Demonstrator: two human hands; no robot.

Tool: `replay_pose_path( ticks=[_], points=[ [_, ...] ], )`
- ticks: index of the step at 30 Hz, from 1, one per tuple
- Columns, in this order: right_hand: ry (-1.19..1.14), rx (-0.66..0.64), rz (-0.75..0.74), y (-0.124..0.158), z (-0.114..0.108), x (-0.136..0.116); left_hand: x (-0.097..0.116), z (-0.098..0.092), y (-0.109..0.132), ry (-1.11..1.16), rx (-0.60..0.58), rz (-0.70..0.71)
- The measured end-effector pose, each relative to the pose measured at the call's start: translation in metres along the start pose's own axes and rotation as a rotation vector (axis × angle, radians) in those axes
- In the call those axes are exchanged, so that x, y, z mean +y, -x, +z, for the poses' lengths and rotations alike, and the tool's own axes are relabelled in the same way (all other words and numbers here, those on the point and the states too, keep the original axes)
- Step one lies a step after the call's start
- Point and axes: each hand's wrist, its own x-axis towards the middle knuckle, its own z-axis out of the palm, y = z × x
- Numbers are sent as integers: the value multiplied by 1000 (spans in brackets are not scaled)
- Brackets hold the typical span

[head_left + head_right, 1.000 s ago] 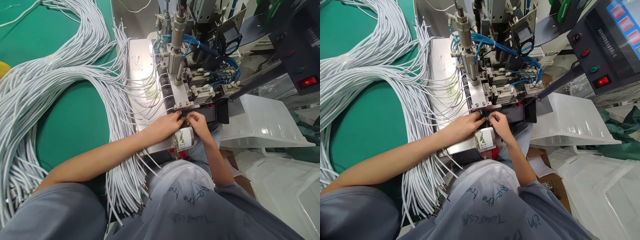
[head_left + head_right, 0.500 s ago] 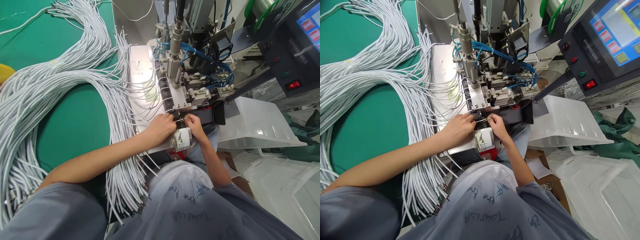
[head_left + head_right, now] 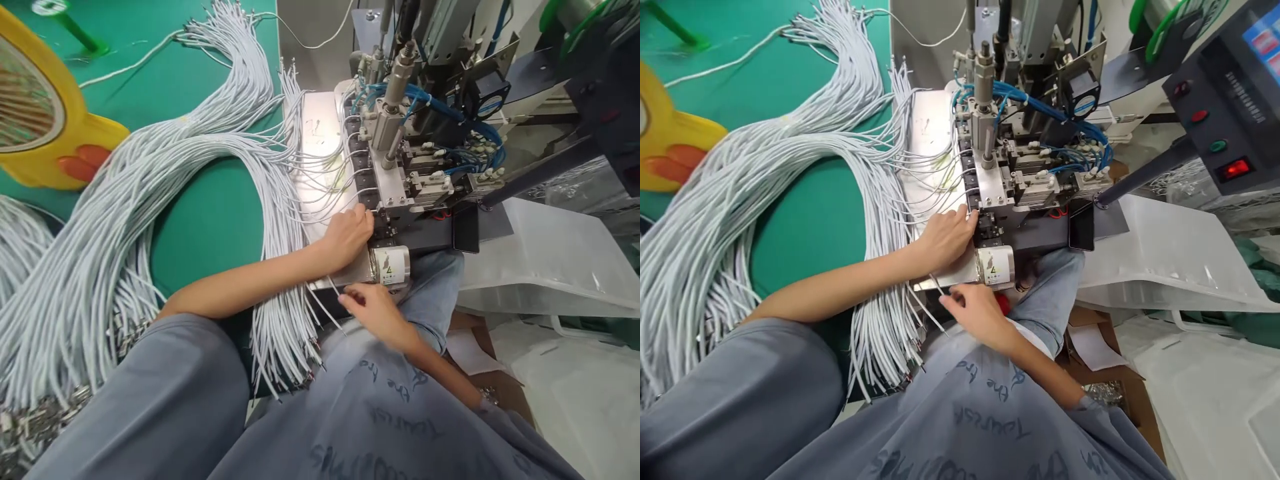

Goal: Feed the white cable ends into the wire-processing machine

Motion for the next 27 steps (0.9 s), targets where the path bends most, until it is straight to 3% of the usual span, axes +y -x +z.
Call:
replay_pose_path(
  ticks=[3, 7, 11, 13, 16, 19, 21, 24, 27],
  points=[
    [77, -92, 12, -2, 15, -1, 4, -4, 3, 110, 78, 174],
    [108, -51, 21, -2, 22, 5, 14, -8, 11, 317, 208, 517],
    [87, -28, -50, 2, 27, 9, 20, -6, 14, 410, 264, 671],
    [105, 21, -40, 3, 18, 10, 19, -5, 14, 473, 273, 679],
    [87, 213, 15, -1, -17, 13, 16, -4, 12, 605, 357, 637],
    [-133, 355, -37, -15, -59, 17, 10, 1, 8, 706, 447, 531],
    [-288, 409, -58, -27, -78, 19, 6, 7, 4, 749, 433, 451],
    [-420, 499, -117, -41, -89, 20, 1, 14, -4, 838, 416, 381],
    [-478, 561, -171, -48, -83, 18, -3, 15, -8, 935, 499, 380]
  ],
)
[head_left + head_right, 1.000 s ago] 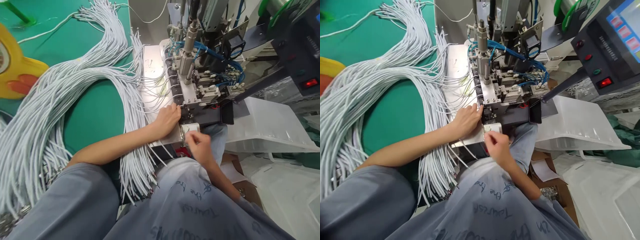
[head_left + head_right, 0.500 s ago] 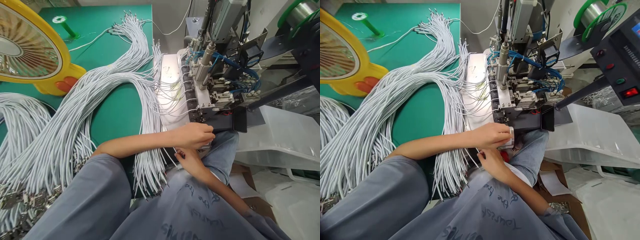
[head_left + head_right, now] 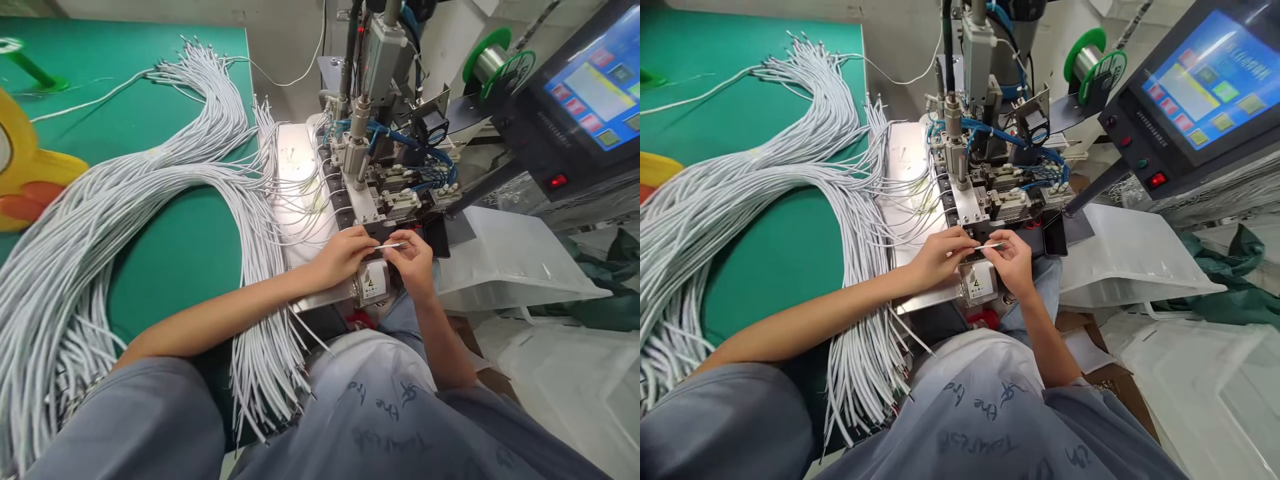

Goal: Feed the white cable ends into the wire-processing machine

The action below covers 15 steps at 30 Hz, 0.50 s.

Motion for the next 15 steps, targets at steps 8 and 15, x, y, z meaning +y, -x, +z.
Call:
replay_pose_path(
  ticks=[8, 15],
  points=[
    [-42, 145, -127, 12, 20, -1, 7, -3, -1, 112, 55, 19],
    [247, 96, -175, 13, 6, -16, 6, -1, -1, 109, 38, 32]
  ],
)
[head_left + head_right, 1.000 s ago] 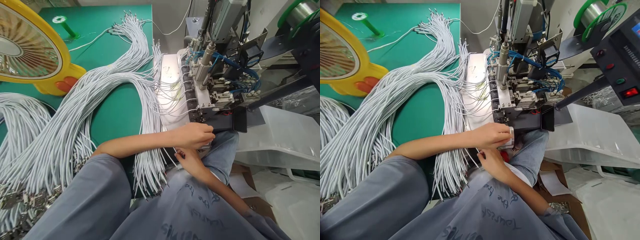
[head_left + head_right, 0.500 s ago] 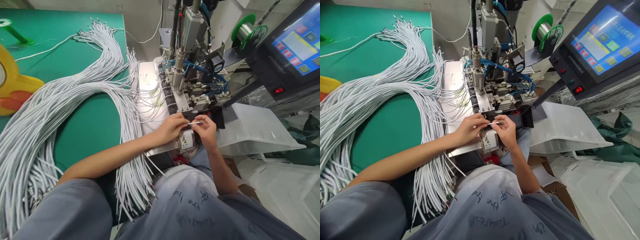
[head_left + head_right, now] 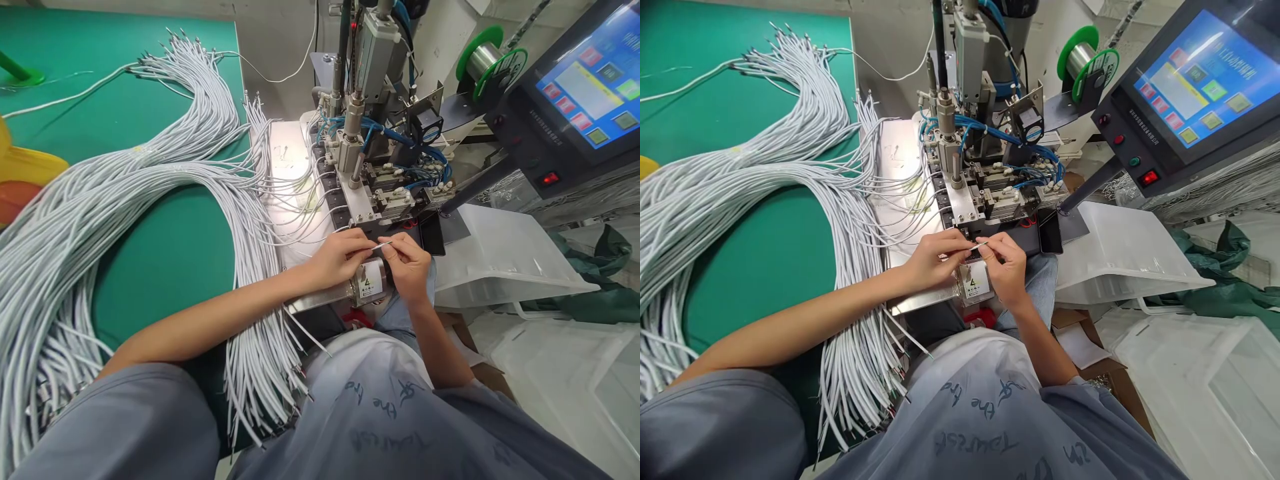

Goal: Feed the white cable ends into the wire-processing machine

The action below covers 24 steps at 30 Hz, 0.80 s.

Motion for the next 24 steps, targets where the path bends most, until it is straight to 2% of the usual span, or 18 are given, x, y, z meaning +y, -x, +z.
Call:
replay_pose_path(
  ticks=[5, 11, 13, 18, 20, 24],
  points=[
    [-26, -155, 23, -8, -9, 1, -2, 0, 1, -37, -20, 13],
    [-122, -25, 80, -1, 4, 2, 1, 1, 1, 21, -16, -23],
    [-102, -24, 82, -1, 3, 3, 0, 0, 2, 17, -33, -10],
    [-88, -219, 82, -10, -9, 5, -5, 1, 4, -83, -86, 44],
    [-107, -174, 87, -9, -7, 6, -4, 2, 4, -118, -73, 38],
    [-160, 5, 129, 1, 9, 7, 0, 3, 4, -146, -16, 44]
  ],
)
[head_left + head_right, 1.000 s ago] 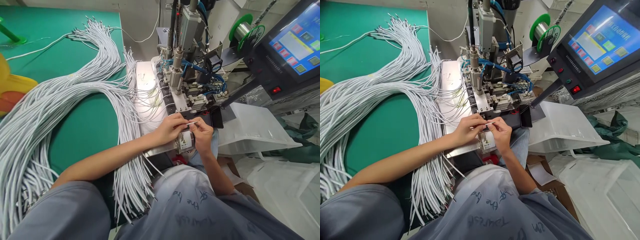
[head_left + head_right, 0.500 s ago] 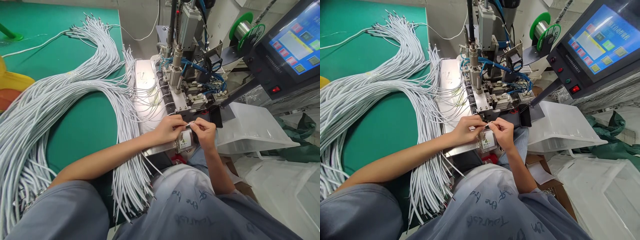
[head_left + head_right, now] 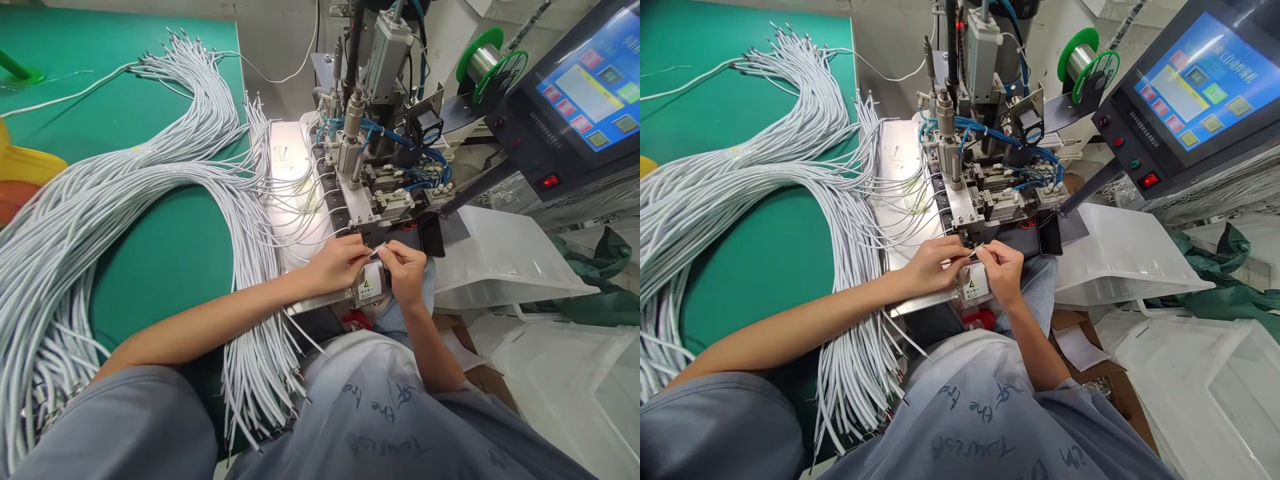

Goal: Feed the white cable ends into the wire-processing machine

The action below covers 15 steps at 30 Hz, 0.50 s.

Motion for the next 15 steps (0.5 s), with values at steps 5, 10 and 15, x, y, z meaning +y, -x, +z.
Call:
replay_pose_path(
  ticks=[5, 10, 15],
  points=[
    [121, 108, -44, 8, 10, 3, 0, 0, 2, -175, -55, 48],
    [315, -22, -171, -4, -3, 3, -2, -3, 3, -539, -171, 168],
    [250, -33, -212, -6, 0, 7, 0, -2, 2, -442, -183, 11]
  ],
)
